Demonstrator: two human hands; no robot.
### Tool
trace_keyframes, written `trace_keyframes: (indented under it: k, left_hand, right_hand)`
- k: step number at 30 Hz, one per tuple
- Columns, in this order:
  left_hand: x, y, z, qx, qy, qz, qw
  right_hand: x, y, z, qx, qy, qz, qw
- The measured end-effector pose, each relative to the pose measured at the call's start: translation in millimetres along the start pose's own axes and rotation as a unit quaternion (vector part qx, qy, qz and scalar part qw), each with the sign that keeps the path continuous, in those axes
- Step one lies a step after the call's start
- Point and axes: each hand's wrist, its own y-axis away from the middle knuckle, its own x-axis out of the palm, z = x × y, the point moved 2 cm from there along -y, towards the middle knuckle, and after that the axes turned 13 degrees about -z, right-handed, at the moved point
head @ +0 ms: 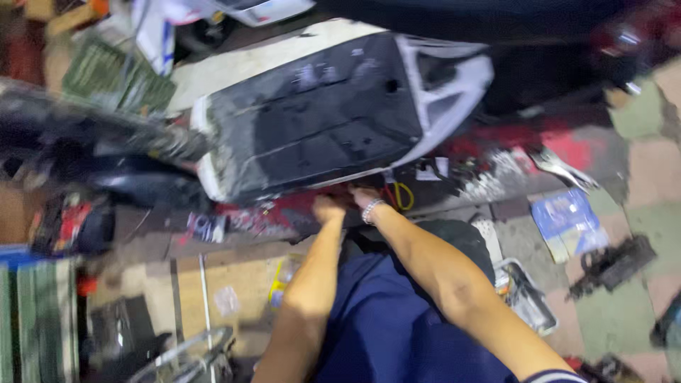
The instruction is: The person works on a scooter in a workshop, using pliers to adjust a cable near the rear wheel and then routing a wire along the handlebars. The person manipulates the scooter's brake or throttle cable and secures it with a zip tie.
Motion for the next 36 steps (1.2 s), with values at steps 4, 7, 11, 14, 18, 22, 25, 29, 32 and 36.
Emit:
trace_keyframes:
  k: [4, 7, 11, 14, 18, 22, 25, 29, 32, 36]
  left_hand:
    - [-13, -2, -4, -0.103, 0.101, 0.014, 0.989]
    - [-26, 6, 16, 0.024, 0.129, 0.032, 0.991]
    - [-47, 31, 113, -0.064, 0.165, 0.121, 0.977]
    - [-66, 35, 183, -0.097, 0.116, 0.140, 0.979]
    - [-83, 36, 247, -0.096, 0.093, 0.150, 0.980]
    - [-98, -16, 277, -0.021, 0.135, 0.040, 0.990]
    - [-110, -94, 273, 0.025, 0.124, -0.028, 0.992]
    - [-123, -186, 266, 0.087, 0.101, -0.014, 0.991]
    - [-111, -231, 272, 0.055, 0.072, 0.075, 0.993]
    - [-82, -260, 275, 0.053, 0.089, 0.048, 0.993]
  right_hand:
    - [21, 2, 14, 0.157, -0.417, 0.138, 0.884]
    - [22, 1, 13, 0.235, -0.448, 0.261, 0.822]
    - [27, -13, 12, 0.323, -0.485, 0.184, 0.792]
    - [39, -22, 6, 0.337, -0.518, 0.170, 0.767]
    - [47, -23, -3, 0.317, -0.563, 0.172, 0.743]
    - [61, -18, 0, 0.283, -0.529, 0.111, 0.792]
    - [70, -14, 10, 0.232, -0.573, 0.113, 0.778]
    - [92, 4, 24, 0.215, -0.633, 0.026, 0.743]
    - [103, 13, 32, 0.224, -0.634, 0.012, 0.740]
    - [140, 36, 39, 0.286, -0.661, 0.010, 0.694]
